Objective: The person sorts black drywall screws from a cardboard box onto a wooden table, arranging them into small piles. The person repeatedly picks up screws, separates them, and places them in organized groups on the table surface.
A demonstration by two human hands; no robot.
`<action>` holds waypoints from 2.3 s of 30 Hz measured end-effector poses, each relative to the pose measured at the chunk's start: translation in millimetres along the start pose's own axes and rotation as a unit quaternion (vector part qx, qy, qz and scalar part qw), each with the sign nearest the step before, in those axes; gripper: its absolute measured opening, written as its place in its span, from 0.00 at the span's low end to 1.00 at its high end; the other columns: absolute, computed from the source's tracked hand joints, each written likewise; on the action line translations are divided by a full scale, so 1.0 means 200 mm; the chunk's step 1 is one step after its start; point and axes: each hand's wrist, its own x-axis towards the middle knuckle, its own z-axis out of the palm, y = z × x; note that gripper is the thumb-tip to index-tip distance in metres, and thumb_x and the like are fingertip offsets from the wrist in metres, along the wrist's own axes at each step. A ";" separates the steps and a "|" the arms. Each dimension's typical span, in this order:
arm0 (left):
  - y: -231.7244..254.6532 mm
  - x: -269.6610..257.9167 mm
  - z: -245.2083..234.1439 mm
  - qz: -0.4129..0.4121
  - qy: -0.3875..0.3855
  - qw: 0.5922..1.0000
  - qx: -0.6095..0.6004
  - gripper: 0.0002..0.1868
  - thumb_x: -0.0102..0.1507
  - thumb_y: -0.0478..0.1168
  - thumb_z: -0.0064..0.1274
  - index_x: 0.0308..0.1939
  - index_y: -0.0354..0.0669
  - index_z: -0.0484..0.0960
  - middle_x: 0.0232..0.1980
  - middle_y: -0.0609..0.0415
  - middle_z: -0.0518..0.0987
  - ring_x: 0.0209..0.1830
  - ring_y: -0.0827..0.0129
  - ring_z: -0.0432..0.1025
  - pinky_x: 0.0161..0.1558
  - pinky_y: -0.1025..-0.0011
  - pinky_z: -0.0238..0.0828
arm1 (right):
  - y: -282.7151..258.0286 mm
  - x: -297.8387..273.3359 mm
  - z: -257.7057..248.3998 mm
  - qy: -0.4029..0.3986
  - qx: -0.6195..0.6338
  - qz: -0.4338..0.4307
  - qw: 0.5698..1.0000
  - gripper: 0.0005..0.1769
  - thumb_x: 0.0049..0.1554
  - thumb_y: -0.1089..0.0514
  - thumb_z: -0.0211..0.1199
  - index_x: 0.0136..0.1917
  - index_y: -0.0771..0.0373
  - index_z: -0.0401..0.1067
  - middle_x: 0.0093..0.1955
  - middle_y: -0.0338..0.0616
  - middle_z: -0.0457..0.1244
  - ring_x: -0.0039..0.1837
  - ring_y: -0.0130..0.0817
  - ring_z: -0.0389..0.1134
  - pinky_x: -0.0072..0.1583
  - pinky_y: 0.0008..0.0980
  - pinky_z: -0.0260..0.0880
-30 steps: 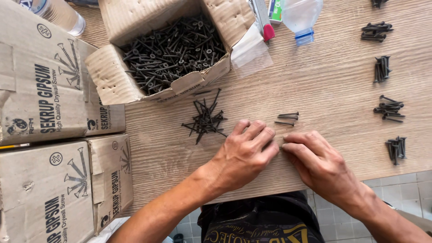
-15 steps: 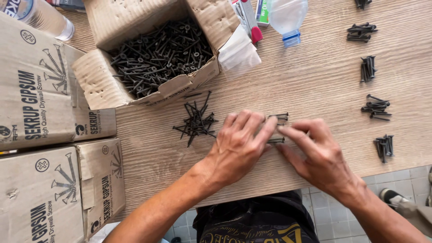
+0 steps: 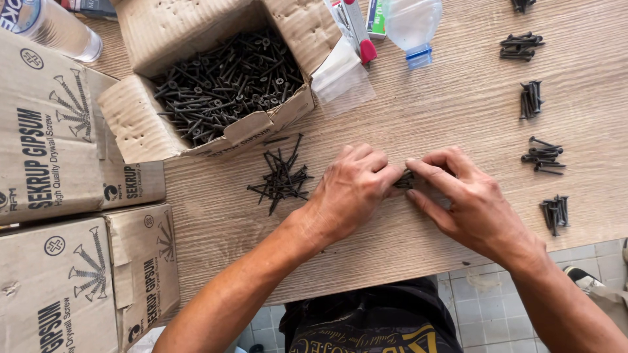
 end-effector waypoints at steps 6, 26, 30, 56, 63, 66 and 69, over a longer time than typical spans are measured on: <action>0.03 0.01 -0.02 0.000 -0.002 1.000 -0.020 0.05 0.71 0.36 0.52 0.40 0.41 0.75 0.34 0.51 0.71 0.38 0.52 0.68 0.42 0.54 0.66 | -0.01 0.02 -0.02 -0.004 -0.002 -0.021 1.000 0.20 0.64 0.60 0.65 0.67 0.68 0.73 0.60 0.52 0.63 0.59 0.48 0.67 0.64 0.44 0.69; 0.00 0.04 -0.05 -0.045 0.025 0.998 0.030 0.12 0.64 0.47 0.64 0.43 0.45 0.81 0.42 0.51 0.77 0.47 0.53 0.70 0.46 0.53 0.64 | 0.03 0.04 -0.02 -0.009 -0.016 0.021 1.000 0.21 0.64 0.57 0.67 0.69 0.63 0.76 0.56 0.49 0.63 0.58 0.44 0.66 0.61 0.42 0.69; -0.01 -0.02 -0.33 -0.056 0.063 0.996 0.023 0.12 0.68 0.41 0.64 0.49 0.37 0.84 0.43 0.47 0.79 0.43 0.55 0.70 0.46 0.58 0.68 | 0.02 0.03 -0.04 -0.010 -0.024 0.034 0.999 0.26 0.62 0.55 0.70 0.72 0.61 0.75 0.59 0.51 0.61 0.58 0.44 0.67 0.61 0.42 0.71; -0.15 -0.57 -0.60 -0.136 0.019 0.985 0.099 0.14 0.65 0.43 0.63 0.54 0.47 0.84 0.41 0.54 0.73 0.45 0.53 0.73 0.45 0.56 0.73 | -0.39 0.40 0.47 0.042 -0.067 -0.218 0.973 0.07 0.59 0.63 0.62 0.41 0.64 0.66 0.39 0.48 0.56 0.42 0.50 0.66 0.42 0.41 0.69; -0.02 -0.60 -0.52 -0.120 0.044 0.981 0.145 0.10 0.66 0.47 0.62 0.45 0.48 0.85 0.39 0.56 0.74 0.40 0.58 0.73 0.41 0.59 0.74 | -0.25 0.24 0.34 0.011 -0.008 -0.156 0.988 0.05 0.64 0.61 0.62 0.48 0.63 0.69 0.42 0.49 0.59 0.44 0.52 0.68 0.44 0.44 0.72; 0.19 -0.57 -0.46 -0.138 -0.083 0.974 0.160 0.22 0.58 0.53 0.76 0.43 0.43 0.84 0.41 0.50 0.79 0.41 0.58 0.72 0.38 0.58 0.72 | -0.24 0.24 0.31 -0.016 -0.049 -0.138 0.989 0.10 0.70 0.56 0.58 0.49 0.63 0.67 0.45 0.47 0.61 0.44 0.45 0.64 0.48 0.44 0.68; 0.29 -0.56 -0.39 -0.114 -0.025 0.979 0.167 0.06 0.66 0.25 0.51 0.38 0.38 0.78 0.35 0.49 0.71 0.34 0.56 0.64 0.34 0.59 0.61 | -0.26 0.28 0.30 -0.049 -0.058 -0.158 0.985 0.06 0.70 0.60 0.56 0.48 0.62 0.66 0.42 0.45 0.60 0.42 0.45 0.62 0.47 0.45 0.66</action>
